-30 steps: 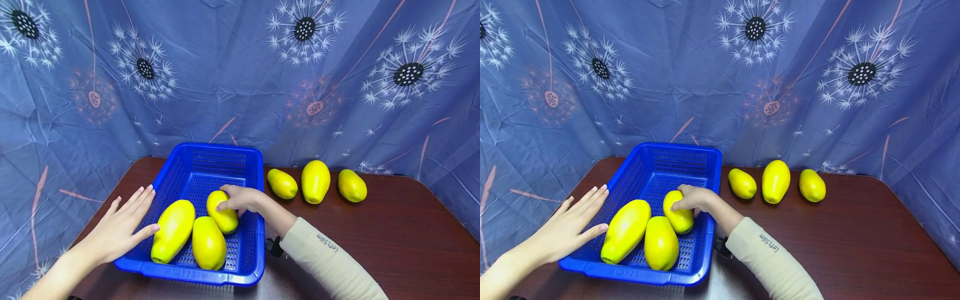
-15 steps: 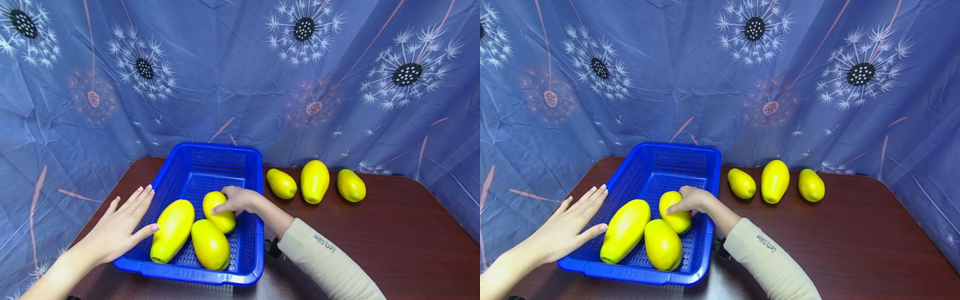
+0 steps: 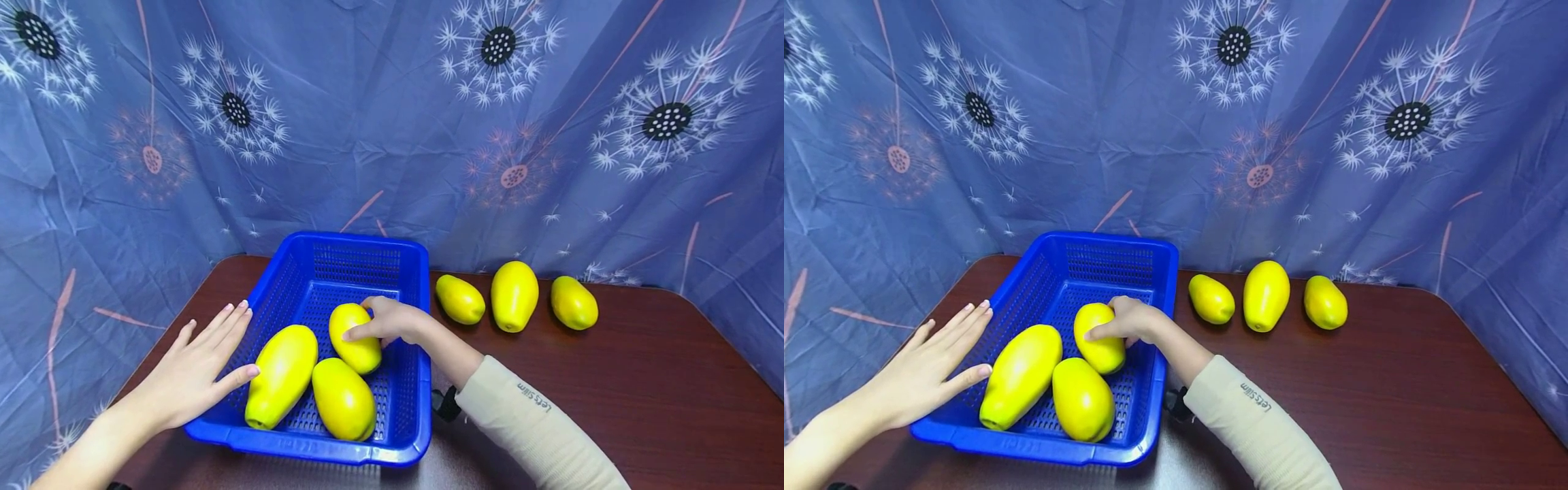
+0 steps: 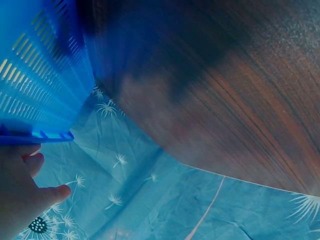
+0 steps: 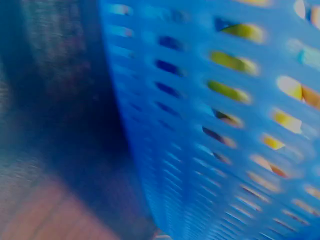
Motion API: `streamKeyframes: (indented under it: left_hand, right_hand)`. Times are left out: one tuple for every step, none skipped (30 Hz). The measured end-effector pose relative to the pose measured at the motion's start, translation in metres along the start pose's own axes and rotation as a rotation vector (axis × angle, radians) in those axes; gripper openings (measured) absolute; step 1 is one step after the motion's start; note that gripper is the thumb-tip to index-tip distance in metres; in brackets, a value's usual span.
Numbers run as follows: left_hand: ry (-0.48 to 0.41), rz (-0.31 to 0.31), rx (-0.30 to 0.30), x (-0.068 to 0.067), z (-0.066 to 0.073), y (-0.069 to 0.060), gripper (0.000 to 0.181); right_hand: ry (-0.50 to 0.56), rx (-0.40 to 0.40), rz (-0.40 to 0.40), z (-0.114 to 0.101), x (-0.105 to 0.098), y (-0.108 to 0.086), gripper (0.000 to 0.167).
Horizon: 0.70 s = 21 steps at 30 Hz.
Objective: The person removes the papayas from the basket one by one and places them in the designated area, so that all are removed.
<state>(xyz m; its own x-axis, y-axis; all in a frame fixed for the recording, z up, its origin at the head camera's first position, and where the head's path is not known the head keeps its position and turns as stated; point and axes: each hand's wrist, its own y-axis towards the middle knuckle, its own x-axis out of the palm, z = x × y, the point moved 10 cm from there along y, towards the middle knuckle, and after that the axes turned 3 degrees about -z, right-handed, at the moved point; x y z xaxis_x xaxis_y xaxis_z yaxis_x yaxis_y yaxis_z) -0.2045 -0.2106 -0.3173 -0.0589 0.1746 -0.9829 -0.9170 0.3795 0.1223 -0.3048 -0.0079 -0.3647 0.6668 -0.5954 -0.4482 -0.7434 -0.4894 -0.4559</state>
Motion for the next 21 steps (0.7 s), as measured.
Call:
streamKeyframes:
  left_hand:
    - [0.001,0.000,0.000,0.000,0.000,0.000,0.077]
    - [0.001,0.000,0.000,0.000,0.000,0.000,0.077]
    - [0.001,-0.001,-0.001,0.000,-0.001,0.000,0.077]
    - [-0.001,0.000,0.000,0.000,-0.001,0.000,0.077]
    - [-0.002,0.000,0.001,0.000,-0.001,0.000,0.077]
    - [-0.001,0.001,0.003,-0.001,-0.001,0.000,0.077]
    - [-0.003,0.002,0.004,0.000,-0.001,-0.001,0.077]
    - [-0.003,0.004,0.005,0.000,-0.002,-0.001,0.077]
    - [-0.004,0.009,0.007,-0.001,-0.002,-0.002,0.077]
    - [-0.004,0.013,0.009,-0.001,-0.002,-0.002,0.077]
    - [-0.006,0.016,0.010,-0.002,-0.002,-0.002,0.077]
    - [-0.009,0.017,0.012,-0.002,-0.003,-0.002,0.076]
    - [-0.014,0.017,0.013,-0.002,-0.002,-0.002,0.076]
    - [-0.014,0.016,0.014,-0.002,-0.002,-0.001,0.076]
    - [-0.018,0.014,0.015,-0.002,-0.001,-0.001,0.076]
    - [-0.020,0.009,0.015,-0.002,-0.001,0.000,0.076]
    - [-0.023,0.006,0.015,-0.001,0.000,0.000,0.076]
    - [-0.025,0.001,0.015,-0.001,0.000,0.001,0.076]
    - [-0.025,-0.001,0.013,0.000,0.000,0.001,0.077]
    - [-0.024,-0.002,0.011,0.000,0.000,0.000,0.077]
    - [-0.027,-0.003,0.007,0.001,0.000,0.000,0.077]
  right_hand:
    - [0.007,-0.010,0.008,-0.003,-0.003,-0.001,0.075]
    - [0.024,-0.027,0.011,-0.007,-0.006,-0.002,0.075]
    - [0.043,-0.049,0.014,-0.012,-0.009,-0.004,0.074]
    - [0.063,-0.081,0.017,-0.019,-0.012,-0.007,0.073]
    - [0.086,-0.119,0.021,-0.027,-0.016,-0.010,0.072]
    - [0.102,-0.167,0.028,-0.036,-0.019,-0.014,0.070]
    - [0.117,-0.223,0.033,-0.046,-0.023,-0.019,0.069]
    - [0.132,-0.281,0.035,-0.056,-0.025,-0.025,0.067]
    - [0.138,-0.338,0.036,-0.065,-0.028,-0.032,0.066]
    - [0.138,-0.394,0.038,-0.075,-0.030,-0.040,0.064]
    - [0.134,-0.444,0.034,-0.083,-0.031,-0.048,0.063]
    - [0.134,-0.487,0.023,-0.090,-0.032,-0.056,0.062]
    - [0.137,-0.518,0.008,-0.096,-0.032,-0.063,0.061]
    - [0.141,-0.538,-0.009,-0.100,-0.033,-0.070,0.060]
    - [0.144,-0.554,-0.024,-0.103,-0.033,-0.076,0.059]
    - [0.146,-0.563,-0.033,-0.104,-0.035,-0.081,0.058]
    - [0.157,-0.565,-0.046,-0.104,-0.036,-0.085,0.057]
    - [0.171,-0.562,-0.055,-0.103,-0.037,-0.088,0.057]
    - [0.181,-0.551,-0.056,-0.101,-0.039,-0.090,0.057]
    - [0.199,-0.537,-0.061,-0.098,-0.041,-0.091,0.056]
    - [0.218,-0.522,-0.064,-0.094,-0.044,-0.092,0.056]
